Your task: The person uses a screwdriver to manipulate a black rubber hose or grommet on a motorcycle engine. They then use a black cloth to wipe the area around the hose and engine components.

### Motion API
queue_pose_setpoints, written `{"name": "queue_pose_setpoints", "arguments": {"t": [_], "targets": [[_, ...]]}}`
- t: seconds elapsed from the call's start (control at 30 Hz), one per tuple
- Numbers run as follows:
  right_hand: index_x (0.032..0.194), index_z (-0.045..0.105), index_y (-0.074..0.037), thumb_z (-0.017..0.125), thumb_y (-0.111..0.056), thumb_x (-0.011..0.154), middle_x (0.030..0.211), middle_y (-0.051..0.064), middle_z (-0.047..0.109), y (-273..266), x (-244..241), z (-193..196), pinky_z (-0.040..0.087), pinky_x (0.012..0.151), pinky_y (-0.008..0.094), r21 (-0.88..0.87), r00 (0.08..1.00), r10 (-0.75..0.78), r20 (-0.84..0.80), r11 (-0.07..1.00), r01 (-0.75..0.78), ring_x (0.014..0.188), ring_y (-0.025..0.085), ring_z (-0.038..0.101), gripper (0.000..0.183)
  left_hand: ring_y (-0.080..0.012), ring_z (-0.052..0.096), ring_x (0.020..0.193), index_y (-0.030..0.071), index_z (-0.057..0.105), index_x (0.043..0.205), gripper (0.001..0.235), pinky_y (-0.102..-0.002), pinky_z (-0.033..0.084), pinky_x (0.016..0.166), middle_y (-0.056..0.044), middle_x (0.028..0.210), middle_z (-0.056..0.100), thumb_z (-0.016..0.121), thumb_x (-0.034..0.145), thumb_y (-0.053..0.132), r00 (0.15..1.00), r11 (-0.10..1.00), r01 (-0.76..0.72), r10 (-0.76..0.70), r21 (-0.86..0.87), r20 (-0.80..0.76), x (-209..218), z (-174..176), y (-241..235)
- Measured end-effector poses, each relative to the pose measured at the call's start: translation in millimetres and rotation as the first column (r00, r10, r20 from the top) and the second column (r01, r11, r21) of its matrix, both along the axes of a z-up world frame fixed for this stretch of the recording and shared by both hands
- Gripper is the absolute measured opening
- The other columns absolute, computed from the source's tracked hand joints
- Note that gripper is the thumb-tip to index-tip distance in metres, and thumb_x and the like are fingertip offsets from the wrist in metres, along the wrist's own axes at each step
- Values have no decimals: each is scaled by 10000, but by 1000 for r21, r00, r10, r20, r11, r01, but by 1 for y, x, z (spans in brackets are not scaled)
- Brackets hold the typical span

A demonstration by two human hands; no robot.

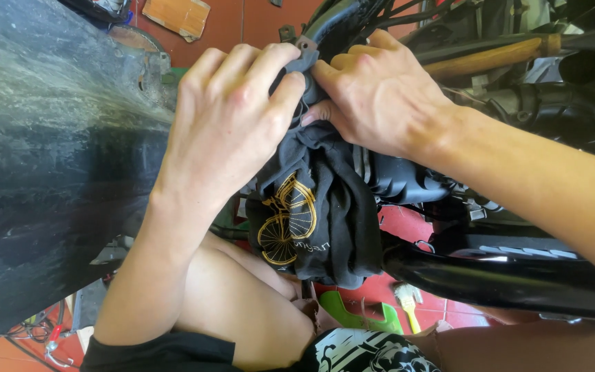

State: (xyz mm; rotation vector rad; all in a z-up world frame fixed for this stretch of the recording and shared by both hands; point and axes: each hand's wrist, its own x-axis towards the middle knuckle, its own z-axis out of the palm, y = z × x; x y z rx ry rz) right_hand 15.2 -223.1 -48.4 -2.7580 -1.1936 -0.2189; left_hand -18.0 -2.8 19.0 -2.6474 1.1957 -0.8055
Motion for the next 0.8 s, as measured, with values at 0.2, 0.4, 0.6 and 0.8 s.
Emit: {"name": "queue_pose_setpoints", "arguments": {"t": [0.2, 0.4, 0.6, 0.8], "targets": [[910, 599, -150, 654, -602, 1039, 764, 18, 669, -1, -2, -3, 507, 759, 388, -156, 978, 15, 207, 988, 18, 690, 287, 696, 474, -235, 660, 852, 81, 704, 891, 89, -354, 477, 591, -24, 1138, 715, 672, 870, 0, 987, 997, 20, -32, -74, -159, 2, -7, -1], [919, 610, -132, 702, -593, 995, 780, 26, 681, -2, -1, -4, 527, 816, 375, -151, 973, 24, 228, 988, 11, 713, 282, 709, 476, -223, 723, 875, 89, 735, 878, 106, -386, 525, 579, -20, 1169, 760, 839, 862, 102, 972, 983, 56, -93, -173, -216, 10, -15, 4], [864, 583, -128, 663, -589, 1066, 738, 40, 668, -2, -1, -4, 520, 788, 390, -145, 980, 36, 198, 989, -7, 669, 296, 693, 509, -285, 608, 726, 2, 690, 944, 113, -394, 463, 719, -90, 1019, 735, 754, 884, -70, 881, 934, 154, -277, -322, -383, 20, -18, 9], [880, 596, -135, 675, -608, 1034, 747, 39, 687, -1, -1, -5, 517, 763, 392, -172, 985, 16, 172, 985, 14, 679, 293, 710, 503, -300, 621, 782, 14, 630, 870, 143, -409, 461, 749, -94, 976, 706, 737, 842, -76, 888, 931, 153, -277, -332, -366, 21, -24, 6]]}}
